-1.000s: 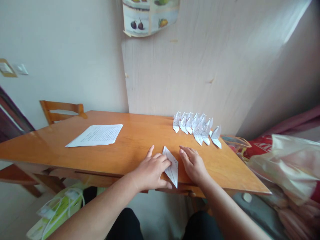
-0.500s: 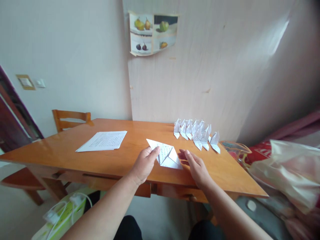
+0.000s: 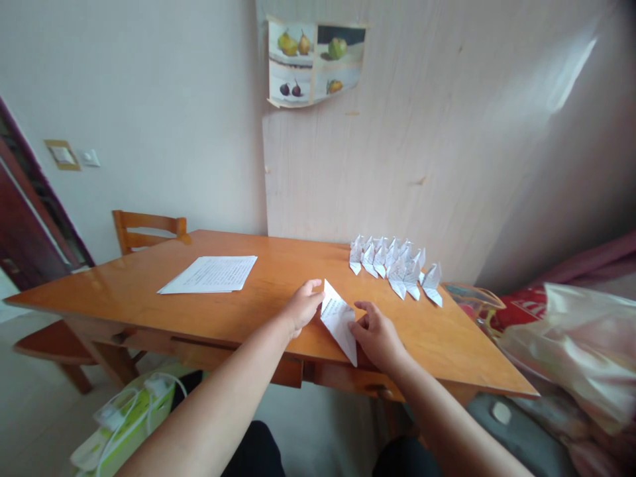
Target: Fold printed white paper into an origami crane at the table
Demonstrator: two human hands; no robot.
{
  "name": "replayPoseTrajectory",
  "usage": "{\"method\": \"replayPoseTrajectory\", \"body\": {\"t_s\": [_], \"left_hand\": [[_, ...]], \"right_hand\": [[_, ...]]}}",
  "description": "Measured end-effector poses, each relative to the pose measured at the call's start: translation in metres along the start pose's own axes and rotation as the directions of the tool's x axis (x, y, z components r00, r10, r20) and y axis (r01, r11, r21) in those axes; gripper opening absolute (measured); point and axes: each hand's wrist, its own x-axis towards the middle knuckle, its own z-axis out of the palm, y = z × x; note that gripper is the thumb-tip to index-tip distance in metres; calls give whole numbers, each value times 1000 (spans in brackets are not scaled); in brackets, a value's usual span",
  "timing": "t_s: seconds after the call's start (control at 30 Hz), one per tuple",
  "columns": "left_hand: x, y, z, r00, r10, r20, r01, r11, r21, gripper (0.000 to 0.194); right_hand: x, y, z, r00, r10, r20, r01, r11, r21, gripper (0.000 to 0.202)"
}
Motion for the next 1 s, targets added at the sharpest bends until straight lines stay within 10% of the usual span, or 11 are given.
{"method": "replayPoseTrajectory", "body": {"t_s": [0.17, 0.33, 0.5, 0.7, 1.0], "left_hand": [[3, -8, 6, 999, 42, 31, -46, 989, 144, 61], [-14, -10, 8, 976, 154, 154, -195, 932, 304, 30], [-26, -6, 5, 884, 314, 345, -466, 561, 684, 25], [-23, -10, 3, 856, 339, 390, -511, 443, 736, 25], [-25, -15, 4, 849, 386, 361, -510, 418, 752, 23]], "right_hand": [[2, -5, 3, 1000, 2, -23, -7, 975, -221, 47], [4, -8, 2, 1000, 13, 2, -11, 934, -356, 39], [5, -11, -8, 998, -26, 65, 54, 880, -471, 32], [12, -11, -13, 924, -207, 322, 363, 744, -561, 46], [20, 0, -11, 860, -141, 491, 415, 754, -510, 50]]}}
